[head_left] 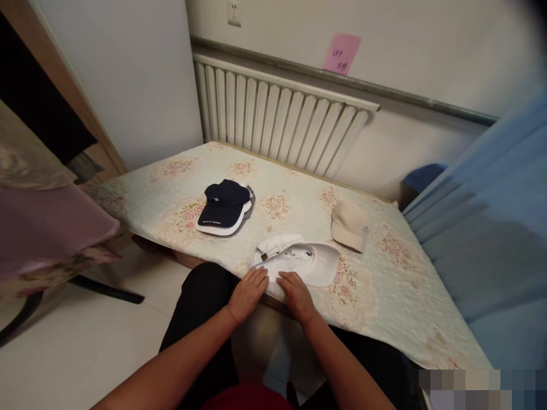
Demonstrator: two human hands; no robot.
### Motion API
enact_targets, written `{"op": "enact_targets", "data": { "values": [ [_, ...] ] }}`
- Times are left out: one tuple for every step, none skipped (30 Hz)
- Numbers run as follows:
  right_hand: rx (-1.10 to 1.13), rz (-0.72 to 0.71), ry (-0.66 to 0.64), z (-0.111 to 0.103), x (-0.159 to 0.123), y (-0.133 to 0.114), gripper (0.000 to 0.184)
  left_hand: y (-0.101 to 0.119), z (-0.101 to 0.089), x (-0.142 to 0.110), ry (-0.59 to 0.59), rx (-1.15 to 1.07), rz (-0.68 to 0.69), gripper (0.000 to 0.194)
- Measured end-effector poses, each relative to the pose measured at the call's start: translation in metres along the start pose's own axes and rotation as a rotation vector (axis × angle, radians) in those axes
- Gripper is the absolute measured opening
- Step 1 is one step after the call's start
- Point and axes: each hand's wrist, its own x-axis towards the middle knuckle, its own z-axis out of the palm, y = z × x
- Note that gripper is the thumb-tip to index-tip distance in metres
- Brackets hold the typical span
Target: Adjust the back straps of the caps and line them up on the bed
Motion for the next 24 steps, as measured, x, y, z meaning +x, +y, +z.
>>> {"op": "enact_targets", "data": {
  "values": [
    [0.020, 0.008, 0.011, 0.000, 0.000, 0.000, 0.033, 0.000, 0.001, 0.000, 0.011, 0.006, -0.002, 0.029],
    [0.041, 0.017, 0.022, 0.000, 0.000, -0.001, 0.033, 0.000, 0.001, -0.001, 0.025, 0.010, -0.003, 0.029],
    [0.062, 0.029, 0.032, 0.000, 0.001, -0.001, 0.034, 0.000, 0.002, -0.001, 0.040, 0.014, -0.003, 0.029],
    [0.083, 0.046, 0.044, 0.000, 0.001, -0.002, 0.034, 0.000, 0.002, -0.001, 0.055, 0.018, 0.000, 0.028],
    [0.103, 0.068, 0.056, 0.000, 0.002, -0.003, 0.036, 0.000, 0.003, -0.001, 0.070, 0.021, 0.004, 0.028],
    [0.121, 0.096, 0.070, 0.001, 0.003, -0.004, 0.037, 0.000, 0.003, -0.001, 0.081, 0.024, 0.009, 0.028],
    [0.135, 0.129, 0.082, 0.002, 0.005, -0.004, 0.038, 0.000, 0.003, -0.002, 0.088, 0.026, 0.013, 0.028],
    [0.146, 0.166, 0.094, 0.003, 0.007, -0.005, 0.038, -0.001, 0.002, -0.002, 0.093, 0.027, 0.016, 0.028],
    [0.153, 0.207, 0.103, 0.004, 0.010, -0.006, 0.037, -0.001, 0.002, -0.002, 0.098, 0.028, 0.017, 0.028],
    [0.156, 0.248, 0.107, 0.005, 0.013, -0.006, 0.035, -0.001, 0.001, -0.002, 0.100, 0.027, 0.017, 0.028],
    [0.157, 0.291, 0.103, 0.006, 0.017, -0.006, 0.032, -0.001, 0.001, -0.002, 0.100, 0.025, 0.016, 0.028],
    [0.156, 0.333, 0.093, 0.007, 0.021, -0.007, 0.028, -0.001, 0.000, -0.002, 0.101, 0.022, 0.014, 0.028],
    [0.154, 0.376, 0.076, 0.008, 0.026, -0.006, 0.024, -0.001, 0.000, -0.002, 0.099, 0.016, 0.012, 0.028],
    [0.150, 0.419, 0.054, 0.009, 0.031, -0.006, 0.020, -0.001, 0.000, -0.002, 0.097, 0.007, 0.011, 0.027],
    [0.145, 0.462, 0.029, 0.009, 0.036, -0.006, 0.017, -0.001, 0.000, -0.002, 0.097, -0.001, 0.011, 0.027],
    [0.137, 0.504, 0.002, 0.009, 0.041, -0.006, 0.015, 0.000, 0.001, -0.002, 0.100, -0.007, 0.011, 0.027],
    [0.128, 0.547, -0.024, 0.010, 0.046, -0.007, 0.014, 0.000, 0.001, -0.001, 0.104, -0.009, 0.009, 0.027],
    [0.119, 0.587, -0.050, 0.010, 0.050, -0.007, 0.012, 0.000, 0.001, -0.001, 0.110, -0.007, 0.005, 0.027],
    [0.110, 0.624, -0.075, 0.010, 0.053, -0.008, 0.009, 0.001, 0.001, -0.001, 0.114, -0.001, -0.002, 0.027],
    [0.104, 0.656, -0.100, 0.010, 0.056, -0.008, 0.007, 0.001, 0.001, -0.001, 0.117, 0.004, -0.008, 0.027],
    [0.100, 0.681, -0.124, 0.010, 0.059, -0.009, 0.006, 0.002, 0.000, 0.000, 0.117, 0.008, -0.014, 0.027],
    [0.100, 0.700, -0.147, 0.010, 0.061, -0.009, 0.005, 0.002, 0.000, 0.000, 0.117, 0.007, -0.018, 0.027],
    [0.102, 0.715, -0.170, 0.010, 0.063, -0.009, 0.005, 0.002, -0.001, 0.000, 0.116, 0.003, -0.020, 0.026],
    [0.107, 0.726, -0.191, 0.010, 0.065, -0.009, 0.006, 0.003, -0.002, 0.001, 0.117, -0.004, -0.022, 0.026]
  ]
}}
